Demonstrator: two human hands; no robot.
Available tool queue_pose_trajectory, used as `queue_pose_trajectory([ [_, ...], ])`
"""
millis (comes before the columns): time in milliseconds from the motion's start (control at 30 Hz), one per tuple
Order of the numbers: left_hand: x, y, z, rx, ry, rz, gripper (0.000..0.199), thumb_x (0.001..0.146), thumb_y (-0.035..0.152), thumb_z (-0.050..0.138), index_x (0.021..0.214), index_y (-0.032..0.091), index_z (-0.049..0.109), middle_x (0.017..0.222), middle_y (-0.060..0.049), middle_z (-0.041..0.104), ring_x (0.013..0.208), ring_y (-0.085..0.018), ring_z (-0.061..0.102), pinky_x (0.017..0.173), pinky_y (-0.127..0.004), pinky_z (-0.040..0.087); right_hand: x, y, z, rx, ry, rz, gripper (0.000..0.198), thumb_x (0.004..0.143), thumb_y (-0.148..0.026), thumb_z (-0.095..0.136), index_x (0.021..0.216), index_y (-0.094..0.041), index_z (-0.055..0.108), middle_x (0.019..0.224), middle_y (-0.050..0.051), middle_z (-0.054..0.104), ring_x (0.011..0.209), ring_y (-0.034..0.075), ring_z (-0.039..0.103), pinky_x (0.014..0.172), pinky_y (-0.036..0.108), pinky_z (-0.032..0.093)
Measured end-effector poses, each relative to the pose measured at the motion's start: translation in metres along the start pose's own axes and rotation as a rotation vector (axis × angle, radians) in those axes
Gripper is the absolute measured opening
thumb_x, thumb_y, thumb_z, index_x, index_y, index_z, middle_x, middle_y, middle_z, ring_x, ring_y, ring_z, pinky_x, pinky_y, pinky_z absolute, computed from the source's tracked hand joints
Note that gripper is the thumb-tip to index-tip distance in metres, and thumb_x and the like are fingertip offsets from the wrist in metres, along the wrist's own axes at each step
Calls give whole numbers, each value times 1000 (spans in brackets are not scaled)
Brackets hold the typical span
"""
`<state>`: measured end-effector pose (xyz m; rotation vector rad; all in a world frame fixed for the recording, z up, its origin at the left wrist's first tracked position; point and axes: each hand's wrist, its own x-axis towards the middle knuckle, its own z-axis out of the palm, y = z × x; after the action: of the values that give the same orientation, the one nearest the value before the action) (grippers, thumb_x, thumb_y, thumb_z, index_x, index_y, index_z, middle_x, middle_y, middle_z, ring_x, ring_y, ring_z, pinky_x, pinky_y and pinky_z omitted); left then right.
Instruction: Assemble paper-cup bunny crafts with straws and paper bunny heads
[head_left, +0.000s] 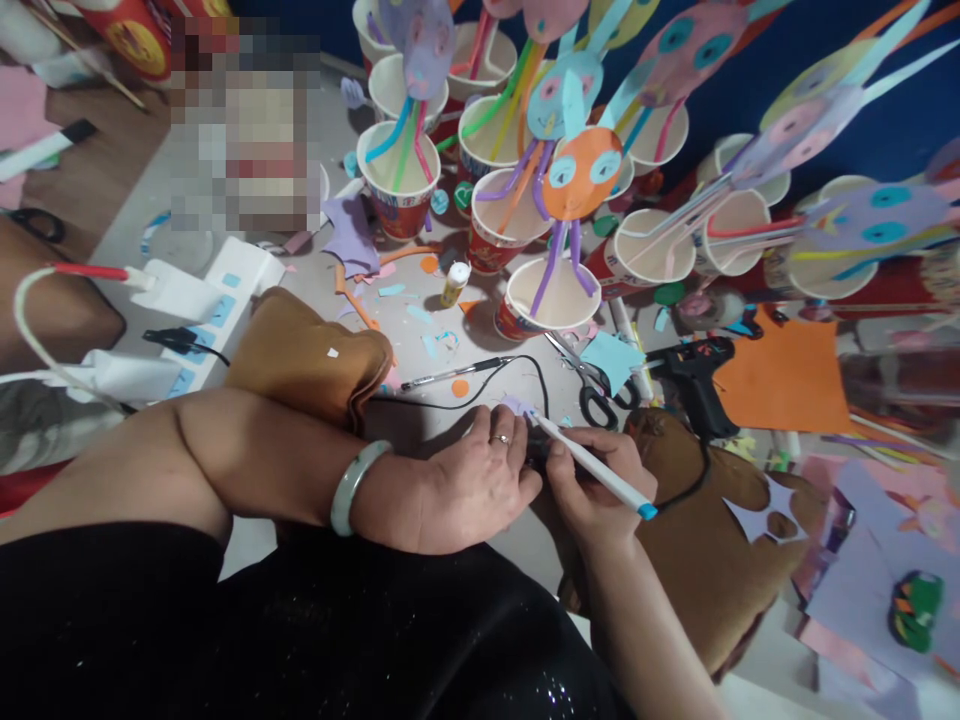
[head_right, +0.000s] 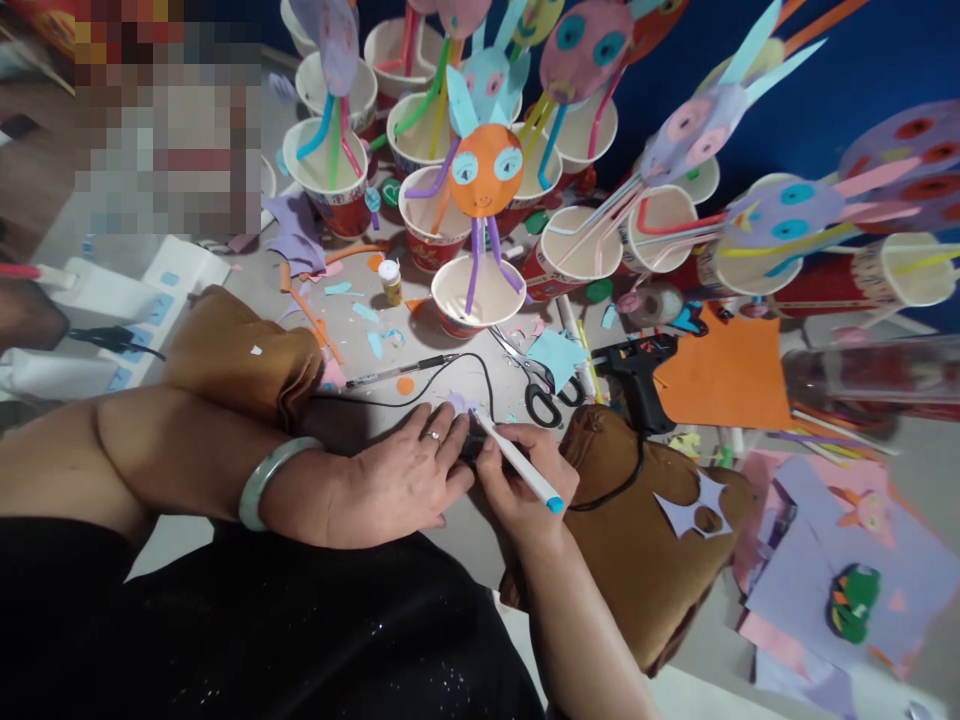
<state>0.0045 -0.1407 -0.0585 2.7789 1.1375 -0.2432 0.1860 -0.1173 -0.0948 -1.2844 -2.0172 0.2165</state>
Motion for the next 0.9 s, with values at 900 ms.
queue_pose_trajectory([
  [900, 3, -1, -7, -29, -100, 19, 53, 100, 45, 63, 143, 14, 64, 160, -31, 48, 148, -48, 51, 107, -58, 53, -4, 4, 0, -34, -13, 48, 8, 90, -28, 70, 91, -20, 70, 78, 1, 78, 59, 15, 73, 53, 24, 58],
])
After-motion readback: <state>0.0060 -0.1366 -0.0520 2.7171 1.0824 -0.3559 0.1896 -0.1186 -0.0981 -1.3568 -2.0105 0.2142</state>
